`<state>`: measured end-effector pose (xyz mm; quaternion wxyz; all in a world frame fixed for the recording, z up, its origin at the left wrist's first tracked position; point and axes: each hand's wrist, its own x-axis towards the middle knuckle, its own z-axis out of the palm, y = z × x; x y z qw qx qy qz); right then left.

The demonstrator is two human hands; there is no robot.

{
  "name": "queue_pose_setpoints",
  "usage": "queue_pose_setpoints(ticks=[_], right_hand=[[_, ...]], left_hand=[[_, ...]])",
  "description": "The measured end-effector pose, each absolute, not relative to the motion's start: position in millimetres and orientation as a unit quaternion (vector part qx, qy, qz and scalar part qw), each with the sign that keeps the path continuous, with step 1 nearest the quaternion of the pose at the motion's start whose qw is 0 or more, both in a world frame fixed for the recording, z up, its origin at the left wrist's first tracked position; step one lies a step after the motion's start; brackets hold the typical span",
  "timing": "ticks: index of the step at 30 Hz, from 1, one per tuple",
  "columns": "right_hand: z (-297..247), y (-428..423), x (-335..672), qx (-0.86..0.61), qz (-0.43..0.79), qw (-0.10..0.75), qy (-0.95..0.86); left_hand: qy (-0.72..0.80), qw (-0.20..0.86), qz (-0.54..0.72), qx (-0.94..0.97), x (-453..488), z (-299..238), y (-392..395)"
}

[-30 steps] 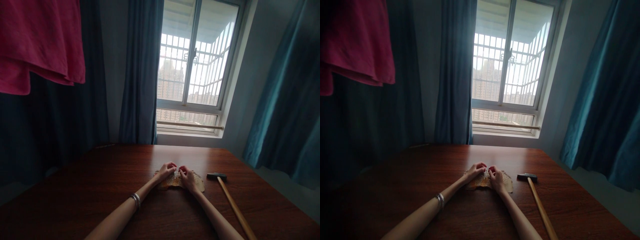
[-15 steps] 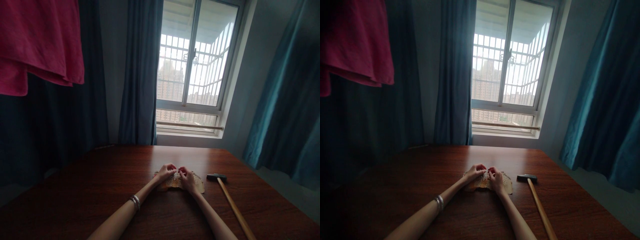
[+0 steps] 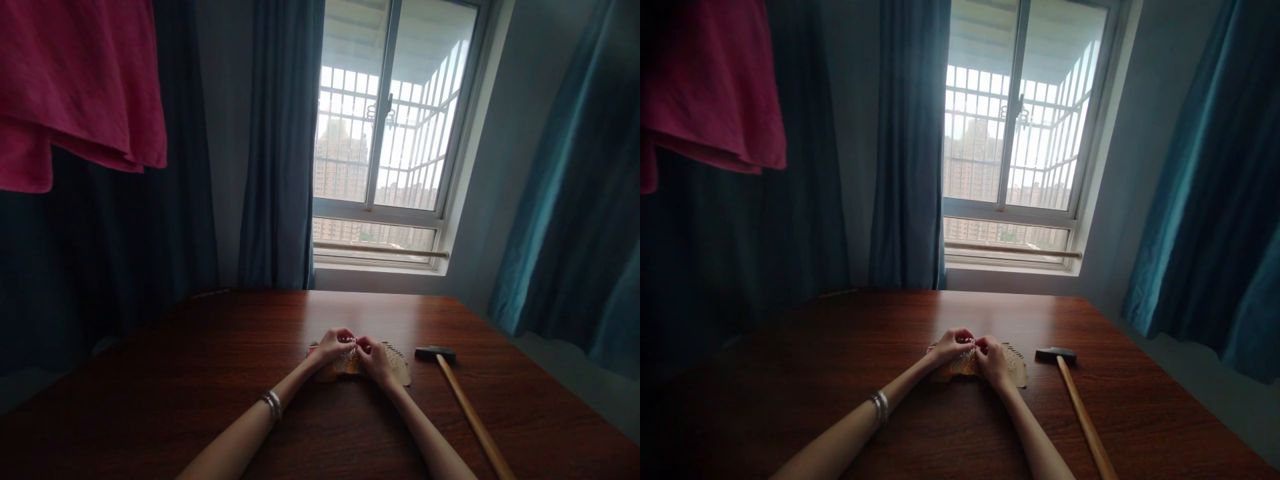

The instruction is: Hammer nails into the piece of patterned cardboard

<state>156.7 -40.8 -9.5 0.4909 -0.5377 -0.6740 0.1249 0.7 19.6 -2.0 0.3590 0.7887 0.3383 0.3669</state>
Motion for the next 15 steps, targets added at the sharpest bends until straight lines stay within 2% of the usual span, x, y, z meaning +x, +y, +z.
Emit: queue_pose_setpoints(ticks=[15], right_hand=[[-4.4,-45.3,155.3,-0.536,0.103,0.484,-0.684]], left_hand=[[0.356,0.342,0.366,0.789,8.2,-1.8,19.1]])
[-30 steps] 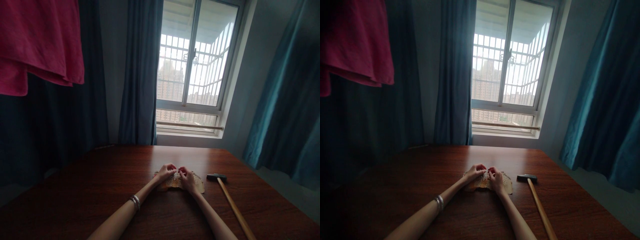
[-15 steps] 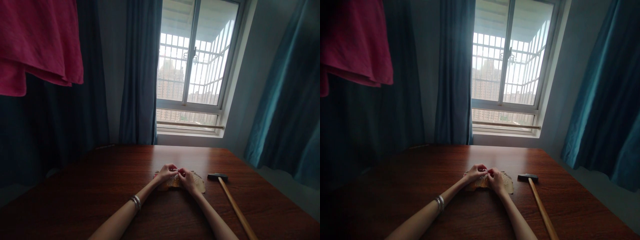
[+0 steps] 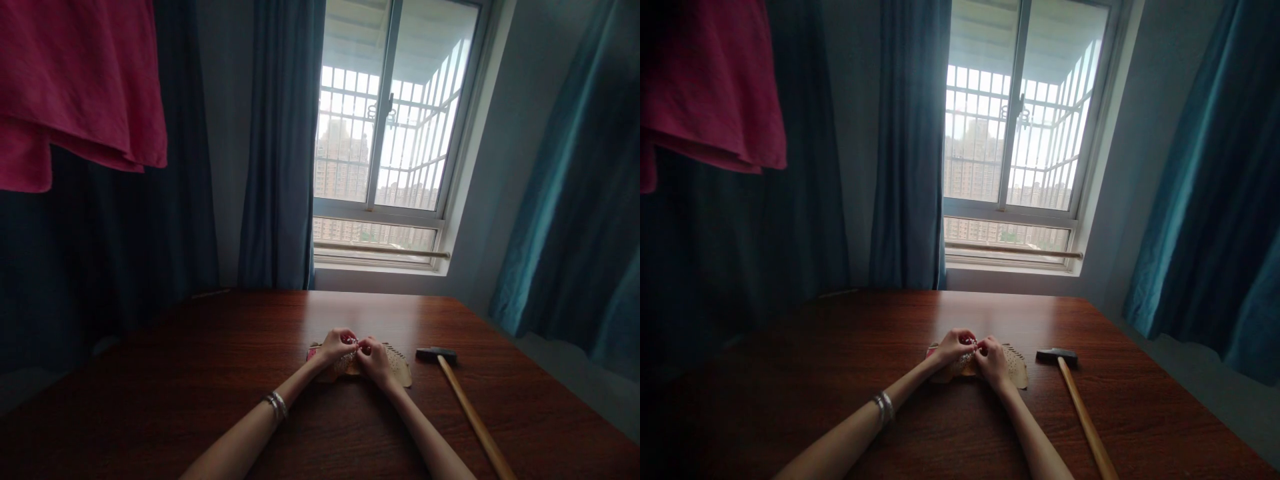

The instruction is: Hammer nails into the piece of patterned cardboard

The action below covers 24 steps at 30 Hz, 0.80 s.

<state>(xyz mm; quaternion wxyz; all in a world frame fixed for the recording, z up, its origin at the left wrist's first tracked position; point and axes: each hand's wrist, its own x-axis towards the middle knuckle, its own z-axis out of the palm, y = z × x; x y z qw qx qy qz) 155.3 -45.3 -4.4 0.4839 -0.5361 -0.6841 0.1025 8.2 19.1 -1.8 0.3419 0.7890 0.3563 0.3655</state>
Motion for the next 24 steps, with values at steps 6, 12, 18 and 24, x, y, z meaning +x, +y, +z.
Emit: queue_pose_setpoints(ticks=[6,12,18,24], right_hand=[[-2.4,-47.1,154.9,-0.536,0.109,0.483,-0.683],[-4.4,-47.4,155.7,-0.536,0.105,0.484,-0.684],[-4.9,-45.5,156.0,-0.534,0.106,0.484,-0.685],[-6.4,-45.9,154.4,-0.538,0.102,0.474,-0.69]], left_hand=[[0.353,0.353,0.375,0.781,9.1,-4.9,20.0],[0.357,0.375,0.375,0.769,9.8,-6.3,22.7],[0.354,0.379,0.377,0.768,10.5,-7.5,24.4],[0.348,0.371,0.376,0.774,9.2,-6.2,24.8]])
